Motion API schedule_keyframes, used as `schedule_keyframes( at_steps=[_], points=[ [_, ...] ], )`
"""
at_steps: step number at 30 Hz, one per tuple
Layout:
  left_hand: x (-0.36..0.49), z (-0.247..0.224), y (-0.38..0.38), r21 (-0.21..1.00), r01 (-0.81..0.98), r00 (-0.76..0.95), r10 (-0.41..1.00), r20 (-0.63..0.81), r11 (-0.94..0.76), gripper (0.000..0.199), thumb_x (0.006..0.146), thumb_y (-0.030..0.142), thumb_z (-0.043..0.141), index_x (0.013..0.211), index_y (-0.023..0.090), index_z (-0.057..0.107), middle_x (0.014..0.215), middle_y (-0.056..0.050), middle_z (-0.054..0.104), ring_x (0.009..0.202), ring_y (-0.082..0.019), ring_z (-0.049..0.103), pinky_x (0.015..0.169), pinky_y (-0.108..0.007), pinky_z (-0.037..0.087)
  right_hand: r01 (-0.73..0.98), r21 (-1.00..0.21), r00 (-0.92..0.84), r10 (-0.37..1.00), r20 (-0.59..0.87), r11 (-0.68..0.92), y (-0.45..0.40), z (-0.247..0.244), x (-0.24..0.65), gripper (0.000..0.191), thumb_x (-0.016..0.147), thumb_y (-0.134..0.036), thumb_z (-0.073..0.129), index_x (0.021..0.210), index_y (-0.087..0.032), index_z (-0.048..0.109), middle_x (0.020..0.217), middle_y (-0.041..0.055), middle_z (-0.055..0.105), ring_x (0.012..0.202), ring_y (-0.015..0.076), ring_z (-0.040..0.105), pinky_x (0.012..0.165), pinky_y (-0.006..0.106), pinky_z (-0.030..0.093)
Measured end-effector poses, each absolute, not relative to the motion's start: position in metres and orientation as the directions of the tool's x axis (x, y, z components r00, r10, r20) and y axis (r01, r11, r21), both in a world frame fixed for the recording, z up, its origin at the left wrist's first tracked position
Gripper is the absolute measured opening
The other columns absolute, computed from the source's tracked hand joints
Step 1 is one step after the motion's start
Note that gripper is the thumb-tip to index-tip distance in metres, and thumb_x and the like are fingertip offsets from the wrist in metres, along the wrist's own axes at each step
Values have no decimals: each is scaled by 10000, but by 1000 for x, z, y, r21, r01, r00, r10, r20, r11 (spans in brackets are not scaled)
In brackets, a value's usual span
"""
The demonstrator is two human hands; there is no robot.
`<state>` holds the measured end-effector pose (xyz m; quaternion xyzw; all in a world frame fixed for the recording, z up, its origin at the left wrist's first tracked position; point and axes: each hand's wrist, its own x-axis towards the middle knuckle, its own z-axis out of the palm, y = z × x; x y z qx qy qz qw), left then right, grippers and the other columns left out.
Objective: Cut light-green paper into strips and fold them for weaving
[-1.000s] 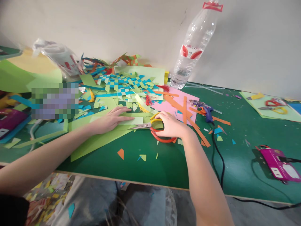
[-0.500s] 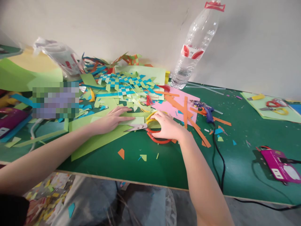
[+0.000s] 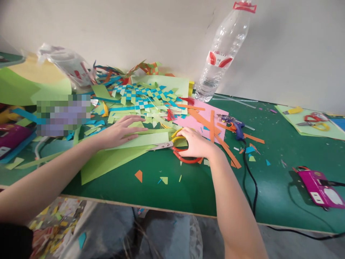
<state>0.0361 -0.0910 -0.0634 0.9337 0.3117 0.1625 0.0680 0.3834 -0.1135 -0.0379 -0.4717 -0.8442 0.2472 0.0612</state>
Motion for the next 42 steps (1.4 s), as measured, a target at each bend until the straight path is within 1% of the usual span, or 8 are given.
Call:
schedule_keyframes(
  at_steps=[4,8,16,23,27,32,38,42],
  points=[
    [34,-76,-86,150,587,774,606,184,-796,440,1054,377,360,1477,294,448,1499,-113,427,1417,-311,339,1151,-554,341,765,-477,-552,822,-139,432,-115,-38,381,499,719,-387,724,1182,-281,572,1344,80,543,1242,312,535,1029,511,475],
    [42,-81,-90,97,586,778,592,210,-804,463,1061,351,342,1515,274,379,1507,-116,426,1406,-298,352,1166,-524,320,749,-478,-572,811,-121,458,-118,-37,373,494,716,-384,727,1174,-280,572,1335,75,542,1273,316,512,1070,532,442],
    [49,-78,-95,121,535,810,548,207,-836,410,1029,195,399,1392,301,556,1485,-91,454,1400,-281,360,1175,-505,304,740,-471,-574,816,-68,481,-120,-41,368,510,739,-367,718,1221,-275,580,1349,72,534,1288,305,495,1092,523,430],
    [47,-78,-93,115,556,805,568,169,-823,451,1025,171,374,1401,341,556,1472,-89,463,1412,-290,338,1163,-537,306,734,-492,-579,811,-90,469,-116,-36,376,456,772,-297,694,1218,-325,605,1343,42,541,1239,284,536,1031,493,482],
    [48,-77,-94,106,554,811,564,157,-826,452,1031,178,356,1411,330,546,1480,-98,444,1419,-297,320,1164,-554,305,743,-465,-576,813,-78,482,-117,-35,377,458,765,-313,701,1212,-302,603,1337,50,552,1248,292,528,1045,500,470],
    [46,-81,-92,100,541,818,550,170,-835,540,989,74,344,1422,334,533,1477,-103,445,1424,-293,318,1164,-555,305,748,-445,-575,816,-65,492,-122,-38,365,452,769,-309,684,1210,-279,593,1353,78,538,1278,314,502,1043,524,463],
    [46,-82,-92,91,547,812,554,187,-832,514,997,100,348,1409,329,551,1436,-122,467,1412,-306,333,1141,-569,330,711,-399,-630,776,2,579,-126,-40,351,506,760,-370,712,1224,-229,566,1300,112,547,1263,322,492,1094,550,397],
    [46,-81,-93,99,556,806,564,181,-825,536,988,82,350,1410,347,548,1425,-106,479,1417,-290,328,1153,-549,325,715,-427,-621,784,-24,553,-126,-37,354,479,763,-337,707,1220,-262,581,1283,89,553,1234,313,504,1044,525,444]
  ],
)
